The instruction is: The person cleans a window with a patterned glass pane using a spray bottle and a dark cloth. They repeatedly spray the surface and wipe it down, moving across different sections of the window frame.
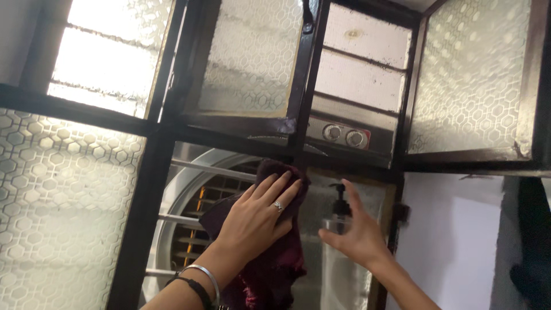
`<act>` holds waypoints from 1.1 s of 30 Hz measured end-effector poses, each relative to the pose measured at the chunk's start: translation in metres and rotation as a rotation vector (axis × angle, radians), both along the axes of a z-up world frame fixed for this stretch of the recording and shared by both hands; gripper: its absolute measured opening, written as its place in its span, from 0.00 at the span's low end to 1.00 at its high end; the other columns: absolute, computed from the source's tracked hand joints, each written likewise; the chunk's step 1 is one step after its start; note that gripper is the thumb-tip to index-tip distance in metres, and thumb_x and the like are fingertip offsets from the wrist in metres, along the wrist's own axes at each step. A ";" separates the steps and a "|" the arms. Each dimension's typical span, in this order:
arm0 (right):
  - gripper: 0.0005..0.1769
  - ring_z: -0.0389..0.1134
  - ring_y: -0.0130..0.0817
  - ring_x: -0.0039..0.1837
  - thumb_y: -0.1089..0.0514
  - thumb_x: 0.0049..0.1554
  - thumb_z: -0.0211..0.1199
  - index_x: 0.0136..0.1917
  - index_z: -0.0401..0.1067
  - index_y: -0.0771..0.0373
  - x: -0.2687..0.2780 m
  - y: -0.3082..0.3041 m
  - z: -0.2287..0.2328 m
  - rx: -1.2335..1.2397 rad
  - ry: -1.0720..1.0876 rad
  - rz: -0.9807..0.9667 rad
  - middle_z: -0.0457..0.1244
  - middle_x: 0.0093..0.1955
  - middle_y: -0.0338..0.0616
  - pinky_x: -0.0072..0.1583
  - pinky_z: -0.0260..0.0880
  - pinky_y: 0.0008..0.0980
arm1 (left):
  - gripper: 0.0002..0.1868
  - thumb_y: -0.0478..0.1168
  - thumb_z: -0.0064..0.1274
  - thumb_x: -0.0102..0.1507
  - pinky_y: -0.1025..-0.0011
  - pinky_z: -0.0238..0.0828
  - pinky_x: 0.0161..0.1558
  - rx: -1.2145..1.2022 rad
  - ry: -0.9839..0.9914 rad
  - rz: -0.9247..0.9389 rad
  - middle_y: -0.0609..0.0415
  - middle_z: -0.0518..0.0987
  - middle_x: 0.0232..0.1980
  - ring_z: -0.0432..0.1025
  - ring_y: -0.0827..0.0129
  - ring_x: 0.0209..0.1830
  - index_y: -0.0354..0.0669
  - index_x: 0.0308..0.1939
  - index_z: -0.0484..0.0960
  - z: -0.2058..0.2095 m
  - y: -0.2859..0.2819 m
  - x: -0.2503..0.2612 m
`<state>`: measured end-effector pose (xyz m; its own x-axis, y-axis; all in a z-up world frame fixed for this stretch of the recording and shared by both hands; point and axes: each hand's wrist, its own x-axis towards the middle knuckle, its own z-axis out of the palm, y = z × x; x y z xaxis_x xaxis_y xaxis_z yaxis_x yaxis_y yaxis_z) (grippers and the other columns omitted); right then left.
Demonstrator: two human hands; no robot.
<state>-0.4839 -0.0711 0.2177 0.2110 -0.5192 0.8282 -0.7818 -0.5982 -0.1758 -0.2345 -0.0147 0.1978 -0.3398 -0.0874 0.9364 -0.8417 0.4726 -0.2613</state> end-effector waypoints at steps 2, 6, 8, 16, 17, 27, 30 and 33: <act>0.72 0.57 0.60 0.74 0.48 0.36 0.80 0.83 0.38 0.43 0.010 -0.014 0.012 -0.018 0.017 0.015 0.53 0.80 0.60 0.70 0.58 0.48 | 0.41 0.50 0.58 0.57 0.57 0.60 0.65 0.000 -0.019 0.029 0.46 0.66 0.73 0.61 0.52 0.71 0.45 0.72 0.65 0.007 0.000 0.001; 0.66 0.65 0.59 0.70 0.46 0.37 0.77 0.80 0.42 0.46 0.021 -0.027 0.032 -0.010 0.001 0.030 0.60 0.72 0.61 0.68 0.66 0.47 | 0.39 0.51 0.57 0.58 0.57 0.60 0.66 -0.024 -0.031 0.065 0.46 0.66 0.73 0.61 0.54 0.71 0.45 0.72 0.65 0.014 0.001 0.006; 0.66 0.71 0.55 0.64 0.48 0.37 0.75 0.81 0.41 0.46 0.024 -0.027 0.037 0.071 -0.084 0.016 0.65 0.65 0.61 0.68 0.67 0.44 | 0.39 0.51 0.56 0.59 0.57 0.59 0.66 -0.025 -0.033 0.080 0.46 0.66 0.73 0.60 0.54 0.72 0.45 0.72 0.65 0.016 0.002 0.008; 0.66 0.77 0.51 0.49 0.45 0.41 0.72 0.83 0.36 0.47 -0.008 -0.033 0.050 0.188 -0.148 -0.142 0.71 0.51 0.59 0.61 0.74 0.44 | 0.41 0.53 0.55 0.59 0.54 0.58 0.66 -0.003 -0.028 0.119 0.46 0.65 0.73 0.59 0.54 0.73 0.45 0.73 0.63 0.017 -0.008 0.005; 0.66 0.77 0.51 0.49 0.45 0.40 0.72 0.83 0.37 0.46 -0.014 -0.036 0.050 0.185 -0.125 -0.151 0.72 0.50 0.59 0.61 0.75 0.44 | 0.41 0.53 0.55 0.59 0.53 0.58 0.66 0.005 -0.030 0.125 0.47 0.64 0.73 0.58 0.54 0.73 0.45 0.73 0.62 0.017 -0.011 0.002; 0.70 0.74 0.59 0.61 0.41 0.41 0.70 0.85 0.30 0.41 -0.074 -0.030 0.058 0.288 0.173 -0.390 0.71 0.57 0.65 0.67 0.71 0.47 | 0.41 0.53 0.53 0.61 0.54 0.56 0.68 -0.002 -0.124 0.098 0.50 0.61 0.77 0.56 0.55 0.74 0.47 0.75 0.59 0.009 -0.052 -0.044; 0.70 0.68 0.65 0.61 0.42 0.39 0.77 0.81 0.32 0.42 -0.099 -0.016 0.061 0.010 0.236 -0.227 0.64 0.62 0.67 0.63 0.68 0.53 | 0.42 0.54 0.53 0.58 0.49 0.51 0.69 -0.083 -0.133 0.139 0.53 0.60 0.77 0.54 0.56 0.75 0.51 0.75 0.59 0.011 -0.071 -0.055; 0.72 0.76 0.56 0.54 0.39 0.44 0.73 0.88 0.28 0.39 -0.125 -0.008 0.067 0.207 0.245 -0.406 0.70 0.50 0.63 0.62 0.72 0.49 | 0.41 0.53 0.52 0.59 0.46 0.44 0.72 -0.147 -0.059 0.239 0.54 0.59 0.78 0.52 0.58 0.77 0.55 0.75 0.60 0.017 -0.095 -0.068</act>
